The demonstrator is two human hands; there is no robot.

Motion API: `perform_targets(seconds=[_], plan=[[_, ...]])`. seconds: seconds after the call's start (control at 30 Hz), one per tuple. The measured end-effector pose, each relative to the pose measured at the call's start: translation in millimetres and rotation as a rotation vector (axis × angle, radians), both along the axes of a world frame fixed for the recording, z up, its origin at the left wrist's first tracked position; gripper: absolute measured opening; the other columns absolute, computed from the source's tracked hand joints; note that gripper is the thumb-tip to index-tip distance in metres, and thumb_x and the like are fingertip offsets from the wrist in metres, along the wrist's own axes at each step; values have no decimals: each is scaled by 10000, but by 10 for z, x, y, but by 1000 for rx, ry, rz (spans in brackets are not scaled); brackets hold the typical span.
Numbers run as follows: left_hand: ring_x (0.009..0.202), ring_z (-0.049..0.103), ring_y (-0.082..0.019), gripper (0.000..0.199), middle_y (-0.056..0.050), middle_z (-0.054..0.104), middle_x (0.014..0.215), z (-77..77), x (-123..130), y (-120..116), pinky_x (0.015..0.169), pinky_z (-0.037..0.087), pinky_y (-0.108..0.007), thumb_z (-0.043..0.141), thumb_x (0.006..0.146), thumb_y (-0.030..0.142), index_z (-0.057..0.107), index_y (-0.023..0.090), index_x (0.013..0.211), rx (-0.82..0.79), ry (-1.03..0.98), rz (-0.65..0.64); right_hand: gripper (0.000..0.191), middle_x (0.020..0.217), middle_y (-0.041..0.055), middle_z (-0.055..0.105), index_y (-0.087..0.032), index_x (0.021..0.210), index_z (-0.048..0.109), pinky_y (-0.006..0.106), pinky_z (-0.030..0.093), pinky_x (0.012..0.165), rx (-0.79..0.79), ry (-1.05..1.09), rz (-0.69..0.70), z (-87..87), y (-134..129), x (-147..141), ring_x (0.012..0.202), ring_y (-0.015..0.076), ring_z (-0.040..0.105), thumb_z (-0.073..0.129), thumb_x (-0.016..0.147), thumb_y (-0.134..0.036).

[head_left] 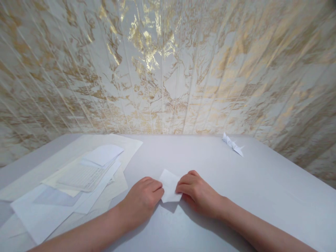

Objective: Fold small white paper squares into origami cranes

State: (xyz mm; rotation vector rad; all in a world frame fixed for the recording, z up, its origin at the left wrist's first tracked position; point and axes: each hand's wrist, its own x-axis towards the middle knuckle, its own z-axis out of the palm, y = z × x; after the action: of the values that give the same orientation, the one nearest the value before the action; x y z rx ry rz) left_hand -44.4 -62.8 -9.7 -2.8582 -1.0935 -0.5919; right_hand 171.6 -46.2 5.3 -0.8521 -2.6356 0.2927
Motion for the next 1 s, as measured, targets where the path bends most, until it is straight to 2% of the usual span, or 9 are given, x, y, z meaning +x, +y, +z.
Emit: perform_targets(seconds=[0.13,0.23,0.3,0.4,0.53,0.73,0.87,0.9,1.0], plan=[[832,595,-176,307,-75,671,923,-55,-140,-199,764,472,-302,390,797,41,652,171,890,-38,-146,29,170,717,39,668,-182,761,641,299,383,726,-122,51,-6,19,-56,-32,721,165,590,501,811,-101],[927,581,-193,234,-61,669,973,-100,-180,-273,828,455,-318,455,813,124,662,195,896,-111,-246,103,179,650,27,635,-170,687,616,268,393,659,-189,128,-113,-43,-75,-85,632,146,554,509,830,-165],[930,569,-204,156,-54,663,952,-91,-171,-274,833,446,-331,508,804,201,664,197,811,-196,-287,142,175,641,23,623,-166,672,610,259,385,632,-213,155,-200,-98,-70,-123,615,141,538,518,820,-167],[863,556,-192,225,-47,642,868,-21,-130,-234,778,446,-324,473,816,212,613,179,642,-346,-295,213,140,634,15,612,-168,666,607,255,372,622,-250,167,-296,-158,-45,-177,630,146,534,545,791,-163],[835,520,-189,259,-41,597,809,62,-82,-192,774,426,-342,455,825,228,562,169,596,-405,-260,321,63,635,-8,609,-176,793,621,250,371,637,-321,230,-385,-177,-5,-245,615,134,527,562,774,-168],[849,486,-205,248,-54,566,832,47,-55,-182,791,404,-387,396,846,186,553,157,657,-391,-196,345,231,659,-20,603,-177,970,610,246,363,627,-397,232,-406,-126,37,-262,598,124,498,598,742,-214],[832,486,-206,242,-52,561,803,28,-78,-190,763,407,-384,352,870,192,526,159,705,-365,-185,335,61,594,-33,540,-163,690,617,240,330,626,-405,145,-343,-75,36,-213,619,123,470,661,678,-203],[828,489,-205,239,-50,564,799,27,-89,-200,760,407,-382,348,874,194,523,161,715,-358,-188,325,86,584,-35,526,-159,633,591,239,323,629,-404,133,-339,-66,28,-203,623,120,463,657,678,-189],[830,502,-198,216,-47,577,821,30,-114,-241,768,408,-379,349,870,179,530,166,753,-350,-195,286,114,568,-47,500,-158,609,549,228,310,608,-446,152,-345,-57,-10,-191,592,104,441,613,703,-149]])
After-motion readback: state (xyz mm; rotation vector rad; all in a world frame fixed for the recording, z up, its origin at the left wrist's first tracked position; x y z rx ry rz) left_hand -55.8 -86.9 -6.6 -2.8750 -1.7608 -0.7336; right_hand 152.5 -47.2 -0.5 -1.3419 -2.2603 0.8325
